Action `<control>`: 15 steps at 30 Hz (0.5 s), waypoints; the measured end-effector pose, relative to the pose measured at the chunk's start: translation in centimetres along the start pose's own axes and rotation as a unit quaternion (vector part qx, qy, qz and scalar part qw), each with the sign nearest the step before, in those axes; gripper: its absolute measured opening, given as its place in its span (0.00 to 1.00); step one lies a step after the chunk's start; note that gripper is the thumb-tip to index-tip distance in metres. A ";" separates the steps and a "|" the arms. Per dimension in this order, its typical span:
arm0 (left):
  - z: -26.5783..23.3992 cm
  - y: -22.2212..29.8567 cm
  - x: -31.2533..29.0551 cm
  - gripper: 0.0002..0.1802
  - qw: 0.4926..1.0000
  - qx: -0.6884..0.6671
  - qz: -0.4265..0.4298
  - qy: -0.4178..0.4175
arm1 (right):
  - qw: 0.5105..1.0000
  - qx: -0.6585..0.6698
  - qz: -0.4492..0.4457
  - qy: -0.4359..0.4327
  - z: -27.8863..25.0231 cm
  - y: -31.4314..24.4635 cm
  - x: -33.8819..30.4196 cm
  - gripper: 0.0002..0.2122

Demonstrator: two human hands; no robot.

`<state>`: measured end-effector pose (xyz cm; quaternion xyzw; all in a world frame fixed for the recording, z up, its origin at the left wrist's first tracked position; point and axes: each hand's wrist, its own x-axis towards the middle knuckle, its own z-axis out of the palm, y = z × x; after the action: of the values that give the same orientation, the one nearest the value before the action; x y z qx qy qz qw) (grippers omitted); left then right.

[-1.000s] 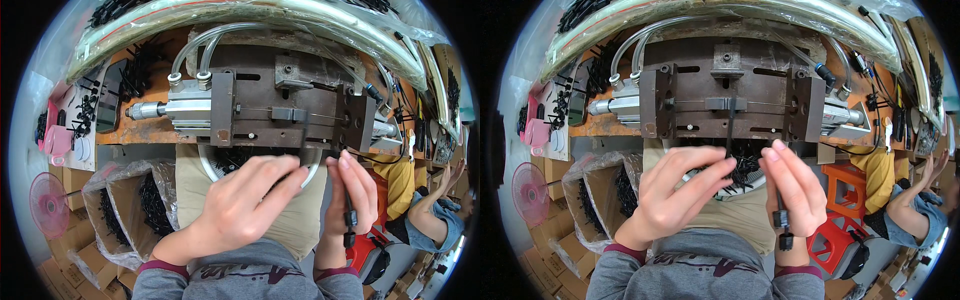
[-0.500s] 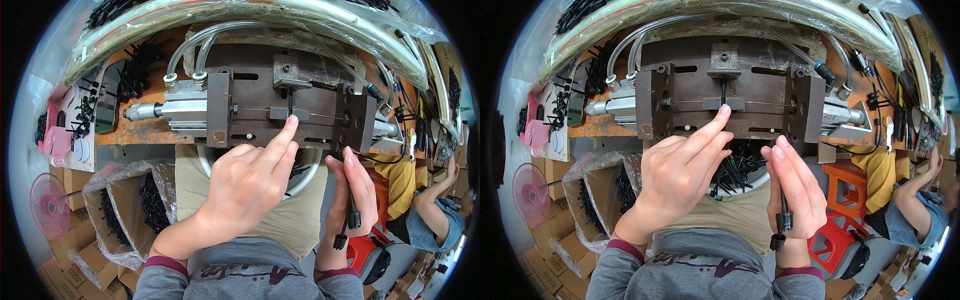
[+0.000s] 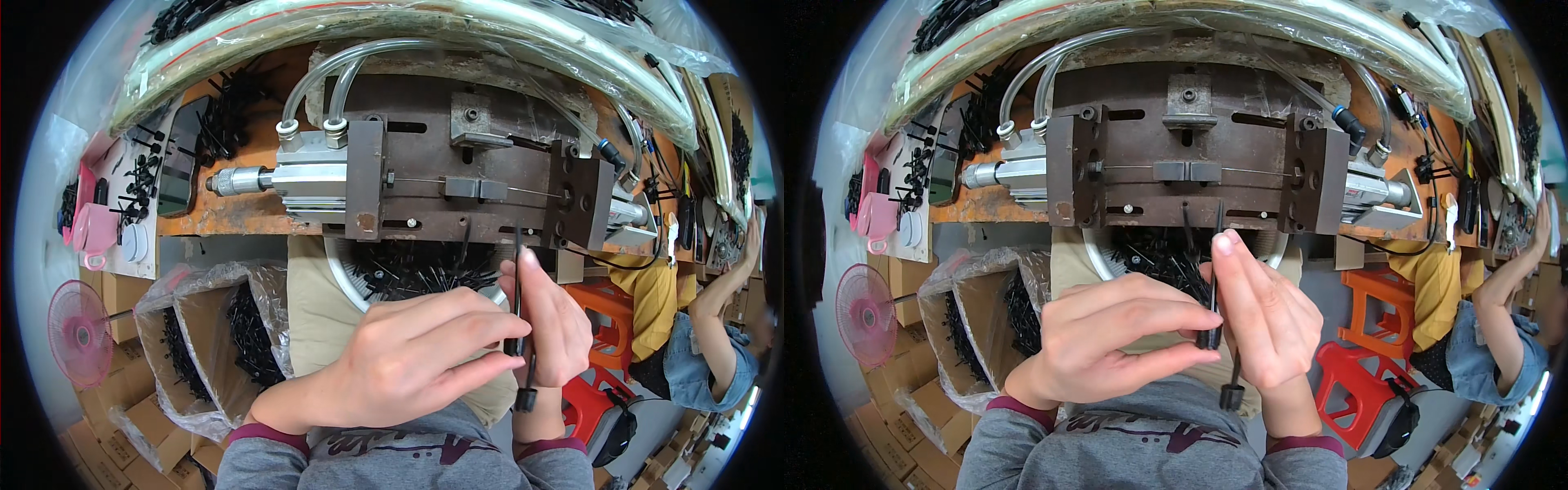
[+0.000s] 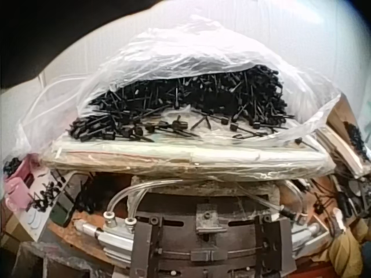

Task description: The recorder uses a machine to assemble small black plastic parts, likely cable ties or similar connectors.

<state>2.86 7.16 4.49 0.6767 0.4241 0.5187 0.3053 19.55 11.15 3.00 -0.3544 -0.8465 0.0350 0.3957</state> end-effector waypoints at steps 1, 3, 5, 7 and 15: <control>-0.2 0.0 0.0 0.17 0.999 0.031 0.013 0.013 | 1.000 0.021 0.020 0.011 0.0 0.0 -0.1 0.19; -0.5 -0.2 0.2 0.16 0.992 0.117 0.032 0.026 | 0.996 0.061 0.061 0.035 0.0 0.2 -0.4 0.21; -0.7 -0.7 0.3 0.17 0.973 0.225 0.045 0.027 | 0.966 0.184 0.178 0.042 -0.6 0.4 -1.7 0.19; -0.4 -1.6 0.5 0.16 0.959 0.274 0.062 0.027 | 0.921 0.306 0.213 0.116 -0.9 0.2 -2.4 0.15; 0.1 -2.3 1.6 0.13 0.915 0.398 0.062 -0.015 | 0.955 0.184 0.220 0.078 -1.7 0.4 -1.3 0.30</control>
<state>2.53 9.63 3.23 0.7745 0.5483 0.3151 -0.0153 21.51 10.27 3.24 -0.4547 -0.6930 0.2483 0.5013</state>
